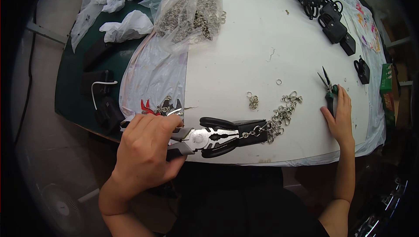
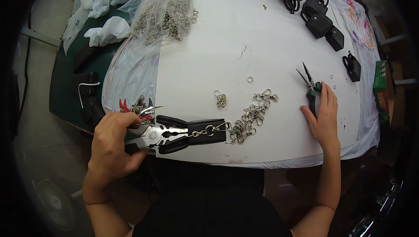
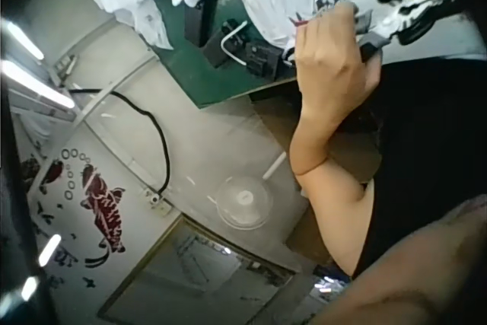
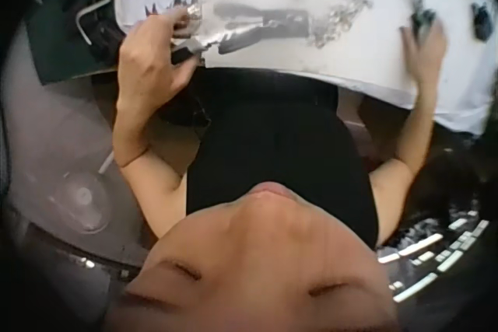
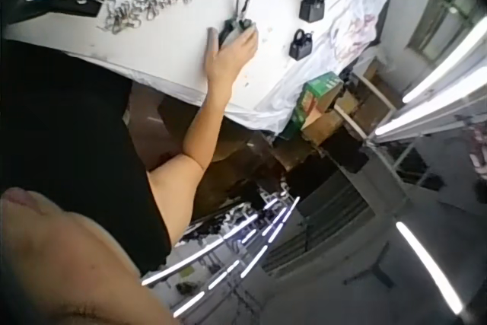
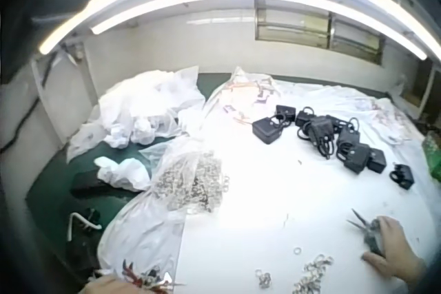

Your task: The person attaches metal rings and chains to several black plastic electronic devices using pliers to secure the metal links together.

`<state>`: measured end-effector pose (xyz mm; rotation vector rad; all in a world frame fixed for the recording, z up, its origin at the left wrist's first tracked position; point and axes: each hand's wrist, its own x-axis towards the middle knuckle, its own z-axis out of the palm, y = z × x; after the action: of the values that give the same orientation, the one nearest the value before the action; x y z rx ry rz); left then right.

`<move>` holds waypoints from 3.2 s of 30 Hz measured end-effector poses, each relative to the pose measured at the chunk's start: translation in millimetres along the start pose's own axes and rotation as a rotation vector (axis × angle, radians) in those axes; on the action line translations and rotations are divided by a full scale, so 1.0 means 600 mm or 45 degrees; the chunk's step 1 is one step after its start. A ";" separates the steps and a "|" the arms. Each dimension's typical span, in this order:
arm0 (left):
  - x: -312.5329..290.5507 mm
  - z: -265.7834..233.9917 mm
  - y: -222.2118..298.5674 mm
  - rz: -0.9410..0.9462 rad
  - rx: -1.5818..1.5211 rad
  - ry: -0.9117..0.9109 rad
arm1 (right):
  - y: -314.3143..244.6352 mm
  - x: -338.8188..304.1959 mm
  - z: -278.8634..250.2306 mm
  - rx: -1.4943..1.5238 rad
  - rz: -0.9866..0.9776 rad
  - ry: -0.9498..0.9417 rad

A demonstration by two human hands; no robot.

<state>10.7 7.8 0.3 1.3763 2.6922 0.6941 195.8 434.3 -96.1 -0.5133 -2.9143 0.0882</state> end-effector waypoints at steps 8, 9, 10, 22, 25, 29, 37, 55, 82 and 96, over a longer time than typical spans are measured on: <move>0.002 -0.004 -0.013 0.063 0.063 -0.071 | -0.025 0.037 -0.055 0.615 0.295 -0.275; 0.003 -0.003 -0.013 0.064 0.057 -0.070 | -0.047 0.035 -0.075 0.751 0.276 -0.356; 0.003 -0.003 -0.013 0.067 0.061 -0.068 | -0.072 0.035 -0.096 0.891 0.254 -0.438; -0.001 -0.012 -0.014 0.096 0.069 -0.025 | -0.230 0.058 -0.178 0.196 -0.959 -0.017; -0.003 -0.013 -0.015 0.086 0.077 -0.018 | -0.235 0.058 -0.180 0.166 -0.969 0.040; -0.004 -0.014 -0.015 0.089 0.074 -0.006 | -0.244 0.060 -0.181 0.139 -0.963 0.071; -0.012 -0.012 -0.021 0.181 0.128 0.094 | -0.253 0.057 -0.185 0.386 -0.866 -0.220; -0.007 -0.010 -0.016 0.142 0.133 0.038 | -0.243 0.052 -0.165 0.478 -0.818 -0.275; 0.019 0.145 0.013 -0.215 -0.924 0.213 | -0.135 0.064 -0.081 0.772 -0.493 -0.424; 0.040 0.116 -0.018 -0.304 -0.773 0.071 | -0.188 0.125 0.002 0.808 -0.649 -0.102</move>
<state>4.3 46.8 -62.9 0.8783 2.3156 1.3772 89.0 354.4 -75.0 0.3346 -2.7603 0.9256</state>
